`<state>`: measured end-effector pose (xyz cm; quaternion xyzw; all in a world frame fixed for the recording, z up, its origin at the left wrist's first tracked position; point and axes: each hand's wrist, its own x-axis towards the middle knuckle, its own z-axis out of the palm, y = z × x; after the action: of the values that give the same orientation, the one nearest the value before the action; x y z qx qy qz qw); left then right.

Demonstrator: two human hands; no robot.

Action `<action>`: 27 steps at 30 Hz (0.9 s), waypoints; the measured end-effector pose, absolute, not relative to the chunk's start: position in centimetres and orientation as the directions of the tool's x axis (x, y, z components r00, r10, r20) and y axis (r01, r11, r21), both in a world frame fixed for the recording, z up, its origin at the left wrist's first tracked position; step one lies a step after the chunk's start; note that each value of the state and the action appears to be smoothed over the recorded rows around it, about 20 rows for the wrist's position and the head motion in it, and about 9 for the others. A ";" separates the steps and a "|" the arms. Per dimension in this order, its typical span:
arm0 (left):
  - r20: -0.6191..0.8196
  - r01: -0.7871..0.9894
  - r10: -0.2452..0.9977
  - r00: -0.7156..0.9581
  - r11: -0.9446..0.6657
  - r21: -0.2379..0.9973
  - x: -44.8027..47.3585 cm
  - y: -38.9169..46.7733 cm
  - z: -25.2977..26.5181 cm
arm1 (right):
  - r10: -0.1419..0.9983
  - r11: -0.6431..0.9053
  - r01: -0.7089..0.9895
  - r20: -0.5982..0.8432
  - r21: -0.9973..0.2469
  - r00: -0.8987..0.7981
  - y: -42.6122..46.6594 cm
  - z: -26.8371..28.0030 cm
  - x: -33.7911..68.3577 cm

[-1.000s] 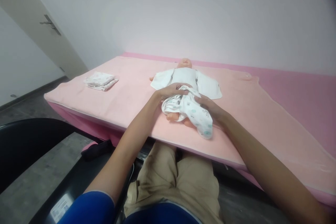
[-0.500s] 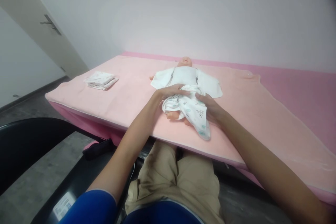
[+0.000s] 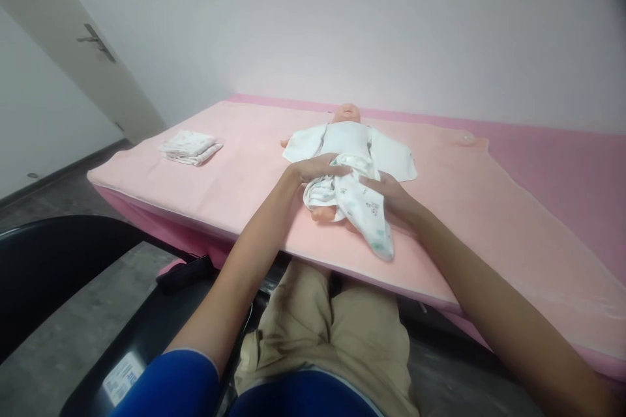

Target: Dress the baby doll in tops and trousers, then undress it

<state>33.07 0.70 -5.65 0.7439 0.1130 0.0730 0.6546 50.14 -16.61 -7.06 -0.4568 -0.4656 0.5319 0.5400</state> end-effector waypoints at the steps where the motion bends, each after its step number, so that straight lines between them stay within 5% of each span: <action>1: -0.013 0.043 0.290 0.957 -0.099 0.994 33.1 0.7 -5.8 | 1.000 0.018 -0.095 0.019 -0.995 -0.003 -16.7 -7.1 50.2; 5: 0.000 0.015 0.368 0.930 -0.038 0.999 33.5 0.5 -6.4 | 0.996 -0.016 -0.019 -0.014 -1.000 -0.092 -16.7 -7.3 50.7; 15: -0.119 0.149 0.266 0.957 -0.092 0.985 33.1 0.3 -5.6 | 0.988 0.062 -0.401 0.113 -0.914 -0.107 -16.6 -6.9 49.6; 27: -0.058 0.051 0.351 0.935 0.028 0.998 33.7 0.1 -6.4 | 0.990 0.001 -0.079 0.012 -0.997 -0.140 -16.7 -7.6 51.2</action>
<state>33.69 0.08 -6.43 0.6888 0.1458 0.1065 0.7021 51.17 -16.70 -7.62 -0.4418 -0.5153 0.5518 0.4846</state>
